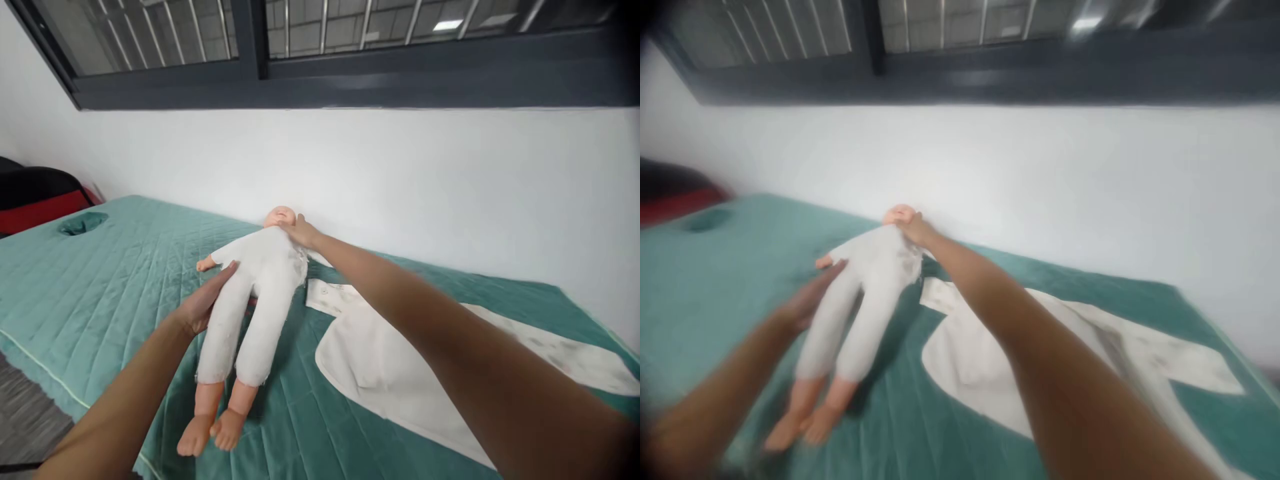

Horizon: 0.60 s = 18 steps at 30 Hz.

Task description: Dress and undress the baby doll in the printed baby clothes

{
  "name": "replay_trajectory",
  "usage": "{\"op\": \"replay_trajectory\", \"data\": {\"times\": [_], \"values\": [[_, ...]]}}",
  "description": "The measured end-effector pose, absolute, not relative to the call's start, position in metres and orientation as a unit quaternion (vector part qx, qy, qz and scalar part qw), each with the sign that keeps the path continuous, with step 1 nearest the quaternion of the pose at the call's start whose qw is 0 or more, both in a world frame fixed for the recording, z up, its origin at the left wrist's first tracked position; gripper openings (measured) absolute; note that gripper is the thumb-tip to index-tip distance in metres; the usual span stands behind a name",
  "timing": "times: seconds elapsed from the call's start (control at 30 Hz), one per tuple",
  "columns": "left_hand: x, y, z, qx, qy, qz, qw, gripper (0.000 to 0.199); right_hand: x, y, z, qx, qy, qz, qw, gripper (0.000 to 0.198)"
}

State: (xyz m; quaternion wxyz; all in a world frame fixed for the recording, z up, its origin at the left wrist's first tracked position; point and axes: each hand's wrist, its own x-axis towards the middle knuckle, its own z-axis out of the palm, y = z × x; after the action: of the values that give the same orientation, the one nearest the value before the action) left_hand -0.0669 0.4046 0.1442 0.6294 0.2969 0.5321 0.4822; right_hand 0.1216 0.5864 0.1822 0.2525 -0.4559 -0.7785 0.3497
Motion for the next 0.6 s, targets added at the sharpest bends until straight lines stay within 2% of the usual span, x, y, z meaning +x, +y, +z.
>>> {"op": "replay_trajectory", "data": {"times": [0.13, 0.2, 0.37, 0.47, 0.6], "values": [[-0.024, 0.382, 0.166, 0.306, 0.493, 0.46, 0.672, 0.05, 0.177, 0.561, 0.217, -0.494, -0.76, 0.343, 0.248, 0.09], [0.015, 0.369, 0.171, 0.339, 0.47, 0.472, 0.665, 0.055, 0.217, 0.542, 0.231, -0.518, -0.749, 0.331, 0.247, 0.093], [0.132, 0.345, 0.155, 0.423, 0.4, 0.49, 0.649, 0.072, 0.33, 0.482, 0.247, -0.437, -0.812, 0.316, 0.225, 0.047], [0.19, 0.338, 0.137, 0.438, 0.35, 0.467, 0.683, 0.074, 0.391, 0.455, 0.24, -0.452, -0.807, 0.305, 0.226, 0.04], [0.24, 0.335, 0.114, 0.448, 0.312, 0.444, 0.711, 0.074, 0.442, 0.446, 0.214, -0.525, -0.774, 0.286, 0.208, 0.041]]}}
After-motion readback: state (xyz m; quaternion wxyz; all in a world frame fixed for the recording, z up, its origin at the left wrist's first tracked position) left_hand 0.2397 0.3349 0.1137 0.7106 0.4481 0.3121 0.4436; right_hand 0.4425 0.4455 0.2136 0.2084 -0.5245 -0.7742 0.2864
